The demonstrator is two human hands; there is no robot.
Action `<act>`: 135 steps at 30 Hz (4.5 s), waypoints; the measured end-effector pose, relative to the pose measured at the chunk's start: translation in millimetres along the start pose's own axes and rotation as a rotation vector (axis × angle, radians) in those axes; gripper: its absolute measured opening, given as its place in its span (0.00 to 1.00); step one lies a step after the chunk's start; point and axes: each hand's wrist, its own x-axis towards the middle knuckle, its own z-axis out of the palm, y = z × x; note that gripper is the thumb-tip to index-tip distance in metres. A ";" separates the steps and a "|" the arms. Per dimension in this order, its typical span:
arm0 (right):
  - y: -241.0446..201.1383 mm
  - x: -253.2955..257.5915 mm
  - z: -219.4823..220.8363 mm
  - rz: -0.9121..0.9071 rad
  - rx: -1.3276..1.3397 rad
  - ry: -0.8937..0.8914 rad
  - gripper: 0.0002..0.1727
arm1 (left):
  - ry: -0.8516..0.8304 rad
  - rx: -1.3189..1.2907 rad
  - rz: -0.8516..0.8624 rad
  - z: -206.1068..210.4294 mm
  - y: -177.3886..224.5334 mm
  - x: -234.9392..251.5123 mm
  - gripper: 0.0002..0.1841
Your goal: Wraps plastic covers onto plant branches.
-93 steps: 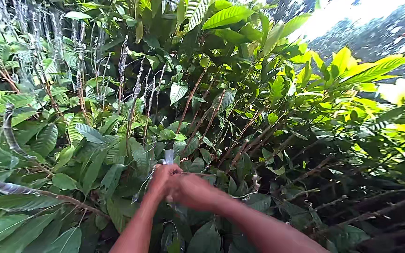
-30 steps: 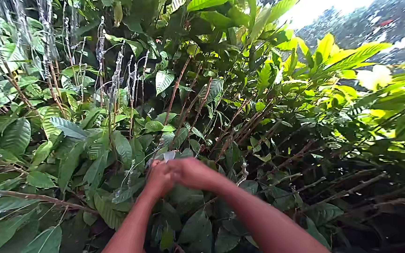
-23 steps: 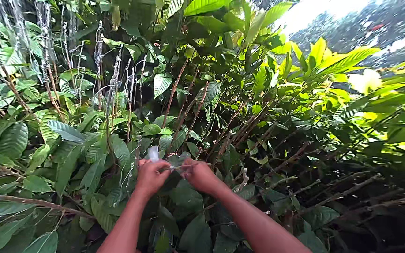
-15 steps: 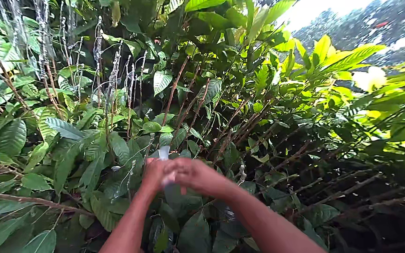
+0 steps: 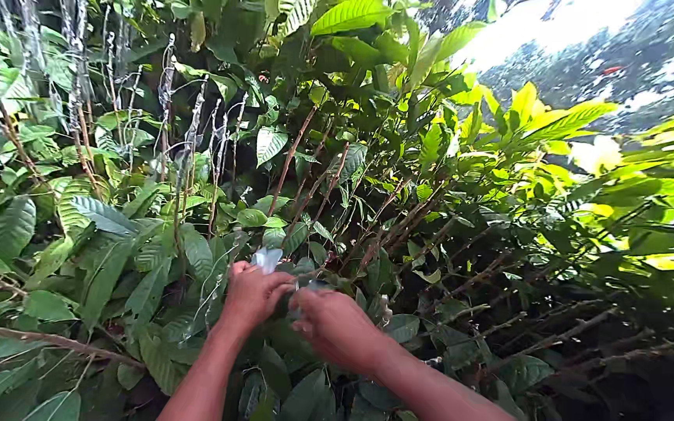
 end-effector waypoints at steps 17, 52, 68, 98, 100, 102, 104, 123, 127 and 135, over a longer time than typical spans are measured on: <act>41.6 17.1 -5.2 0.040 -0.064 0.133 0.13 | -0.033 -0.079 0.005 -10.9 12.1 4.7 0.15; 47.3 -12.5 -21.7 0.009 0.358 0.075 0.14 | 0.026 -0.468 -0.058 -7.0 25.4 14.5 0.15; -6.4 -6.6 -13.2 -0.110 -0.381 0.265 0.10 | -0.153 -0.340 -0.118 -24.0 47.9 17.0 0.10; 40.5 43.0 21.0 0.008 1.176 0.047 0.08 | 0.168 -0.708 -0.133 -18.7 16.0 11.0 0.07; 35.4 37.4 29.2 -0.083 1.023 0.115 0.14 | 0.206 -0.663 -0.114 -17.7 16.2 11.0 0.06; 24.0 38.4 28.3 0.032 0.838 0.278 0.15 | 0.209 -0.607 -0.114 -17.1 17.1 12.7 0.06; 24.4 45.8 27.7 0.224 0.821 0.503 0.13 | 0.122 -0.667 -0.124 -19.3 17.0 12.0 0.06; 36.0 38.9 61.9 -0.488 -0.138 0.947 0.08 | -0.035 -0.900 -0.189 -33.5 8.2 7.8 0.04; 44.6 23.0 43.0 -0.414 0.092 0.860 0.13 | 0.070 -0.831 -0.214 -34.3 10.7 10.4 0.04; -15.1 -15.6 68.3 -0.624 0.516 0.434 0.10 | 0.285 -0.797 -0.343 -31.9 20.2 17.1 0.05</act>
